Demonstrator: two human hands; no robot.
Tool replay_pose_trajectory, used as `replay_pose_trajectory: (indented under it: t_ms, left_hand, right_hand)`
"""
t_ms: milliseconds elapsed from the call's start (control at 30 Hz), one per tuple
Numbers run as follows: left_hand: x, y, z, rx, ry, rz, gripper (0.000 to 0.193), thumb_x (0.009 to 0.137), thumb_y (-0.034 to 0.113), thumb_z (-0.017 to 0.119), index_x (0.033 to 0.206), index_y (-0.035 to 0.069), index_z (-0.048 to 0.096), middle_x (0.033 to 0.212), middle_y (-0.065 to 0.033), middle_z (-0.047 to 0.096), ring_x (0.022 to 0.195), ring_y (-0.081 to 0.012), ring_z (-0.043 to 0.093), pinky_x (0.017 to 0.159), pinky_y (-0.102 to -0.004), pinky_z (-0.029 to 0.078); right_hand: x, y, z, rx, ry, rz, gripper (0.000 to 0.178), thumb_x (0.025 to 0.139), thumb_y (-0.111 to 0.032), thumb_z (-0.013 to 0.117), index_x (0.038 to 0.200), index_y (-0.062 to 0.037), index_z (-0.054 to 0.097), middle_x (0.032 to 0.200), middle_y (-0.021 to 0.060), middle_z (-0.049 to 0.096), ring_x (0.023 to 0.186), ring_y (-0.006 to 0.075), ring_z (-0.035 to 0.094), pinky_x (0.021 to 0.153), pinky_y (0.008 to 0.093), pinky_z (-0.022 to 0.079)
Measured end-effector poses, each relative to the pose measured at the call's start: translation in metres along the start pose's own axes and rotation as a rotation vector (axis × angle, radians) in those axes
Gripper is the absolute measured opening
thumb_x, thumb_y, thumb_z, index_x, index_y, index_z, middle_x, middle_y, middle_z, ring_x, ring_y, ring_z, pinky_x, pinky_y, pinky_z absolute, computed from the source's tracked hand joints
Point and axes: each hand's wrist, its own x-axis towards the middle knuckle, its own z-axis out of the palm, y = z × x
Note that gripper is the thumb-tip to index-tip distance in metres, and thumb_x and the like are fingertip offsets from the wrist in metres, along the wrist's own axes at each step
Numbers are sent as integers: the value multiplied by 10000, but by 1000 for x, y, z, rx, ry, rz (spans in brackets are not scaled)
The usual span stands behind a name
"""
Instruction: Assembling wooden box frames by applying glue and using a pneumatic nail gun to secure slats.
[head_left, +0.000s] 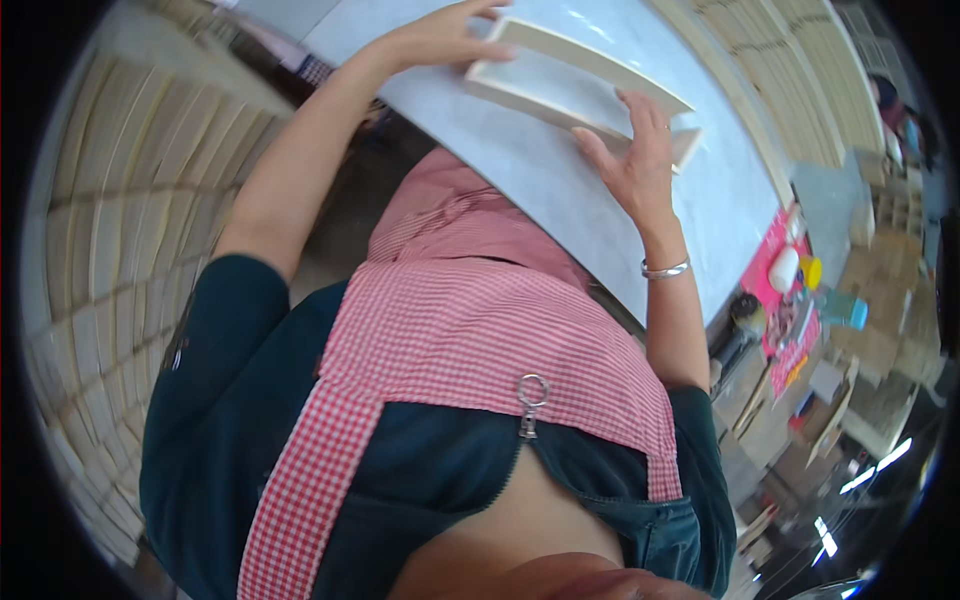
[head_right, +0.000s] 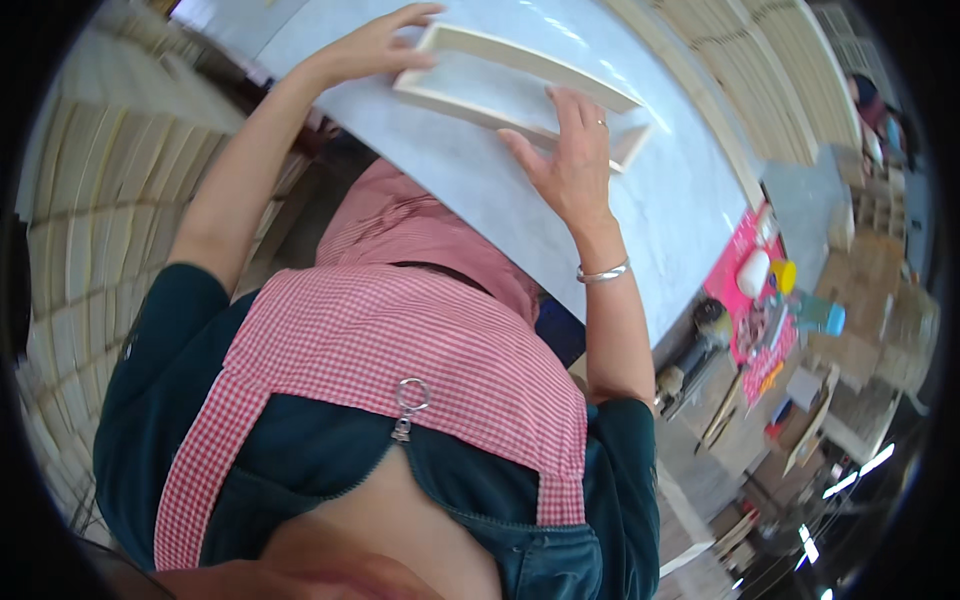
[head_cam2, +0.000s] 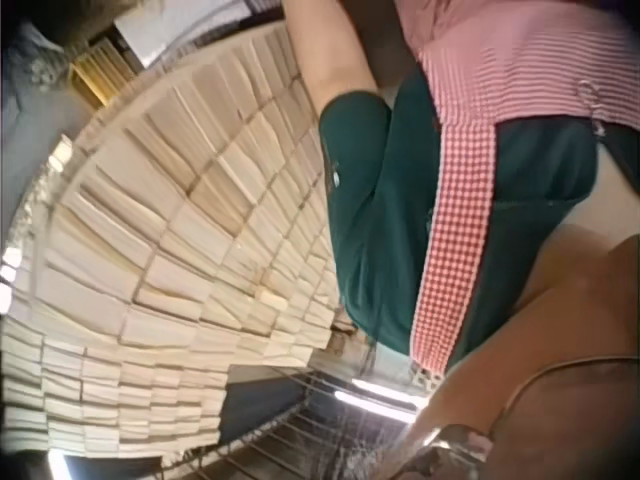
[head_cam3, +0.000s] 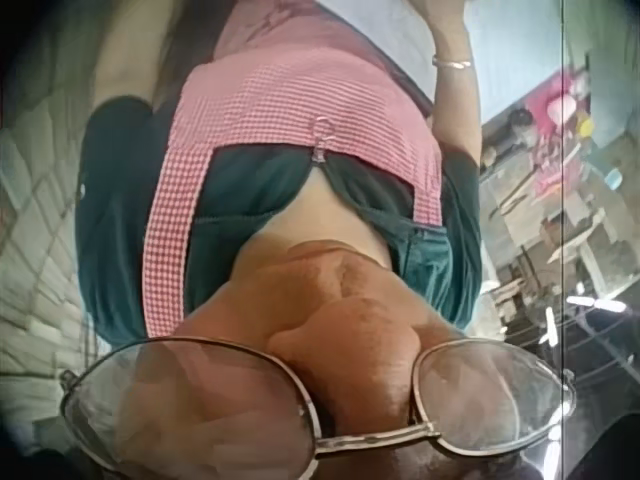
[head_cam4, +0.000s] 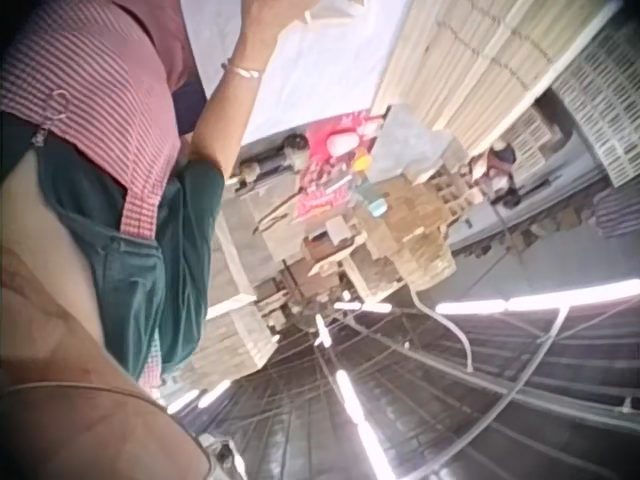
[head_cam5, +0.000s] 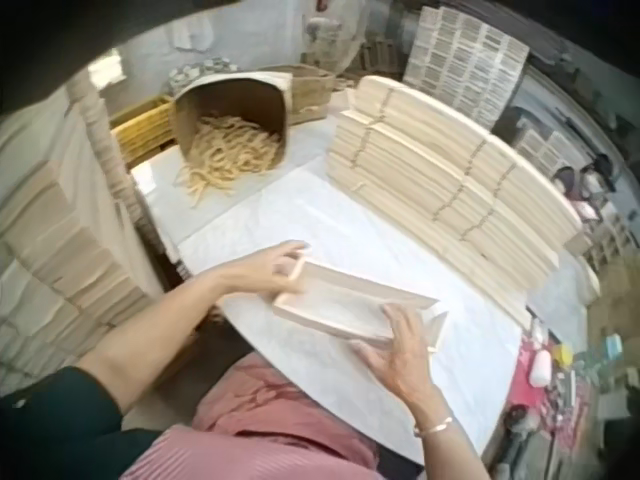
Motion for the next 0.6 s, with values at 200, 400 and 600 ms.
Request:
replay_pose_trajectory:
  t_ms: [200,400,600]
  left_hand:
    - [-5,-4,-5,35,-230,-134,1136,636,94,888,1604,118,294,1145,-134,654,794,-156,579,774,-259,495]
    - [2,-8,2,-13,-270,-78,1158,646,54,906,1610,98,267,901,-87,640,740,-131,516,711,-255,454]
    - [6,-10,4,-87,-260,-83,1173,629,10,892,1613,87,258,941,-83,626,758,-137,493,730,-252,450]
  right_hand:
    - [-42,59,-50,127,80,434,886,698,-288,917,1428,-21,493,1319,149,599,1034,279,615,865,374,524]
    - [-43,90,-50,411,-205,647,1062,647,-193,934,1540,-35,383,1392,143,565,1011,258,606,874,351,532]
    - [-24,99,-54,453,-382,631,1090,632,-111,921,1569,-63,365,1347,138,604,986,232,590,876,331,532]
